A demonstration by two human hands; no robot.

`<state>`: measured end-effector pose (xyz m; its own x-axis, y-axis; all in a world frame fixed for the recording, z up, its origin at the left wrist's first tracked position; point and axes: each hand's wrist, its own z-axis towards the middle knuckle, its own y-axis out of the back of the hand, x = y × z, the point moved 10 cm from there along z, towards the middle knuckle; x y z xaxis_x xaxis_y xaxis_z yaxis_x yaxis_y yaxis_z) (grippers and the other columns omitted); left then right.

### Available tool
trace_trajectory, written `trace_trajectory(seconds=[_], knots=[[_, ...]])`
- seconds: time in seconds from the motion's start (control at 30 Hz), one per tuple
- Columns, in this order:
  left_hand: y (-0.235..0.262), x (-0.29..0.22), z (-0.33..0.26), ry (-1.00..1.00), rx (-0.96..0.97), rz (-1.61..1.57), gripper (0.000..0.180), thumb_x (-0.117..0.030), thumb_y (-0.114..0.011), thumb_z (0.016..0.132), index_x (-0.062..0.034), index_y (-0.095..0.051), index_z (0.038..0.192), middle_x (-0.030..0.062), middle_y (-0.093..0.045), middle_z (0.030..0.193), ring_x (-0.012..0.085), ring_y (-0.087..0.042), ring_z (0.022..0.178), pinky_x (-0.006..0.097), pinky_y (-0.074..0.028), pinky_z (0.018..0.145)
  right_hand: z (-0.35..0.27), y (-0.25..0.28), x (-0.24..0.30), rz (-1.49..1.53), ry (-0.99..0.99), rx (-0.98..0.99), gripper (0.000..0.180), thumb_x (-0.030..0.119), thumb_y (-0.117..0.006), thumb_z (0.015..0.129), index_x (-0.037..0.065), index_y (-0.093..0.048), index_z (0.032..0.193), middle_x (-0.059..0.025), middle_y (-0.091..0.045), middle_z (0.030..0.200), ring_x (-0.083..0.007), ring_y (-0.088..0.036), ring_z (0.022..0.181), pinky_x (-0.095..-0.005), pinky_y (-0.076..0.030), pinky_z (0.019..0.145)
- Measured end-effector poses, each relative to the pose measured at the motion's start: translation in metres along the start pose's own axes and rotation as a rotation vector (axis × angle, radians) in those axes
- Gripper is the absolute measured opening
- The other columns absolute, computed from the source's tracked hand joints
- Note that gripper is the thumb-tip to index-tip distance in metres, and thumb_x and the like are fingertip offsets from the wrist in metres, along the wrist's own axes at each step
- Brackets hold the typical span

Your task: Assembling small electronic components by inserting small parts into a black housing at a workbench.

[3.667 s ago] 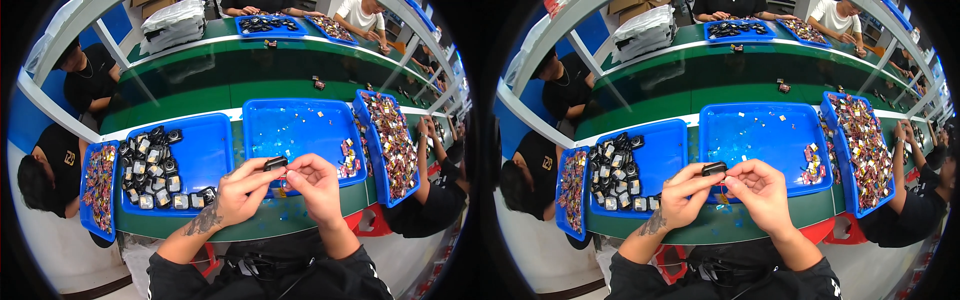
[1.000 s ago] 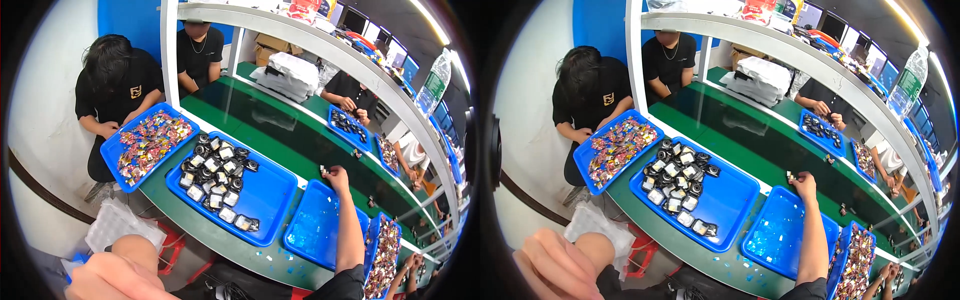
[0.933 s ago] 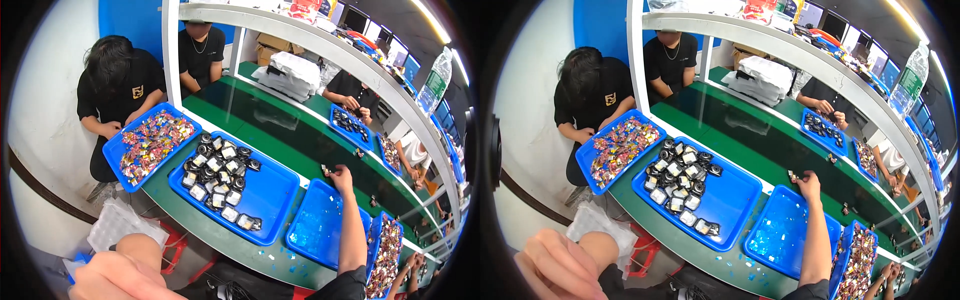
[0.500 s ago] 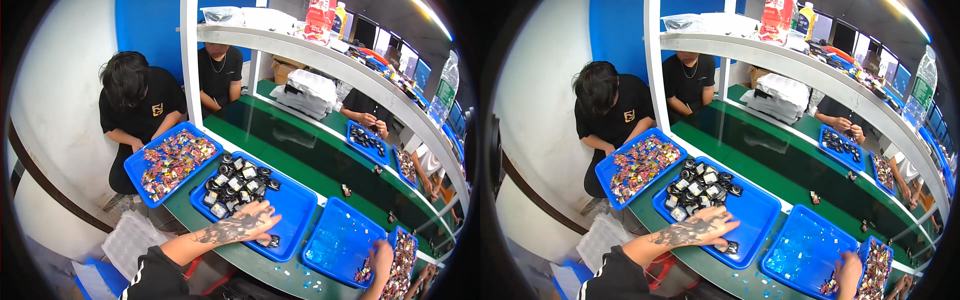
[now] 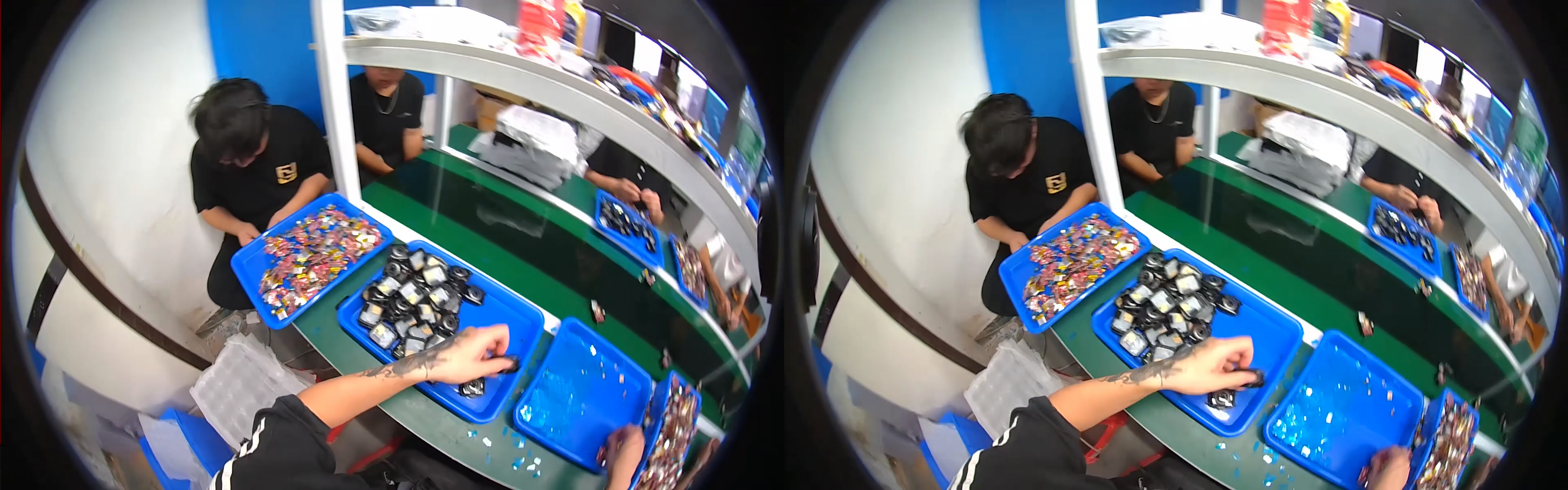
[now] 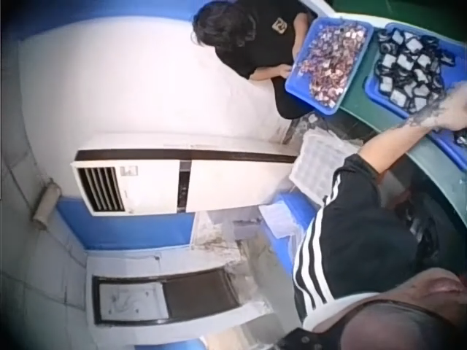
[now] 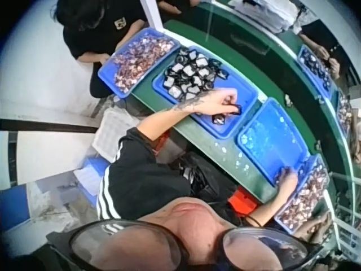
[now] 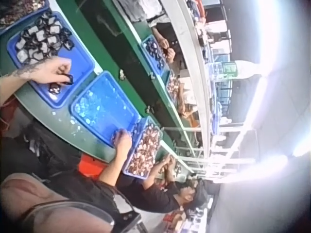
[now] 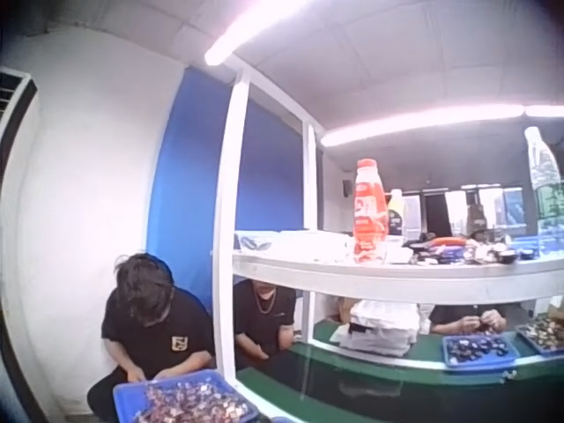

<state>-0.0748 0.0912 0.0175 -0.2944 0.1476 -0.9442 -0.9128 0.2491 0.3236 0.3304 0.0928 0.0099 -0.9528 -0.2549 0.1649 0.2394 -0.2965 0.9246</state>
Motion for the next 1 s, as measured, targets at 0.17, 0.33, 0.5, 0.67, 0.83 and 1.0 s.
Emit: trace_trajectory(seconds=[0.17,0.33,0.5,0.67,0.83,1.0], knots=[[-0.044,-0.016,0.036,0.074,-0.024,-0.806,0.018,-0.005,-0.064,0.090,-0.0032,-0.048,0.099,0.0183,-0.067,0.092,0.0263,-0.070,0.079,0.032,-0.059,0.067,0.039,-0.006,0.022,0.667,-0.201,0.186,0.010,0.006,-0.068,0.080,0.000,-0.060,0.078,-0.0029,-0.057,0.069,-0.0099,-0.053,0.067,-0.0280,-0.043,0.059],[-0.076,0.013,0.060,0.187,-0.020,-0.833,0.018,-0.008,-0.065,0.090,-0.0040,-0.054,0.104,0.0122,-0.067,0.091,0.0130,-0.064,0.067,0.023,-0.053,0.057,0.053,-0.014,0.005,0.507,-0.335,0.040,0.010,0.008,-0.068,0.083,0.001,-0.065,0.089,-0.0092,-0.066,0.081,-0.0191,-0.063,0.072,-0.0320,-0.050,0.066],[-0.099,0.024,0.055,0.258,-0.043,-0.870,0.016,-0.007,-0.065,0.089,-0.0043,-0.055,0.101,0.0118,-0.067,0.090,0.0132,-0.064,0.067,0.022,-0.052,0.056,0.037,0.016,0.036,0.317,-0.107,0.006,0.010,0.007,-0.069,0.080,0.003,-0.067,0.089,-0.0127,-0.065,0.081,-0.0273,-0.062,0.069,-0.0353,-0.050,0.065],[-0.097,0.030,0.049,0.222,-0.034,-0.802,0.019,-0.004,-0.067,0.087,-0.0006,-0.057,0.103,0.0115,-0.068,0.088,0.0142,-0.064,0.065,0.022,-0.052,0.056,0.051,0.003,0.037,0.314,-0.222,-0.045,0.010,0.009,-0.071,0.079,0.002,-0.068,0.086,-0.0134,-0.066,0.081,-0.0285,-0.064,0.072,-0.0375,-0.050,0.066],[-0.097,0.024,0.052,0.204,-0.077,-0.796,0.025,-0.003,-0.069,0.085,0.0009,-0.060,0.108,0.0084,-0.068,0.088,0.0106,-0.062,0.067,0.022,-0.048,0.057,0.083,-0.040,0.027,0.170,-0.025,0.187,0.013,0.012,-0.072,0.076,0.002,-0.067,0.083,-0.0132,-0.063,0.074,-0.0323,-0.062,0.067,-0.0395,-0.051,0.064],[-0.089,0.038,0.050,0.181,-0.152,-0.824,0.024,-0.006,-0.068,0.087,0.0009,-0.058,0.108,0.0083,-0.069,0.089,0.0103,-0.062,0.070,0.022,-0.048,0.059,0.075,-0.048,0.039,0.386,-0.123,0.182,0.012,0.005,-0.073,0.074,0.002,-0.063,0.078,-0.0124,-0.063,0.073,-0.0288,-0.063,0.068,-0.0384,-0.051,0.069]])
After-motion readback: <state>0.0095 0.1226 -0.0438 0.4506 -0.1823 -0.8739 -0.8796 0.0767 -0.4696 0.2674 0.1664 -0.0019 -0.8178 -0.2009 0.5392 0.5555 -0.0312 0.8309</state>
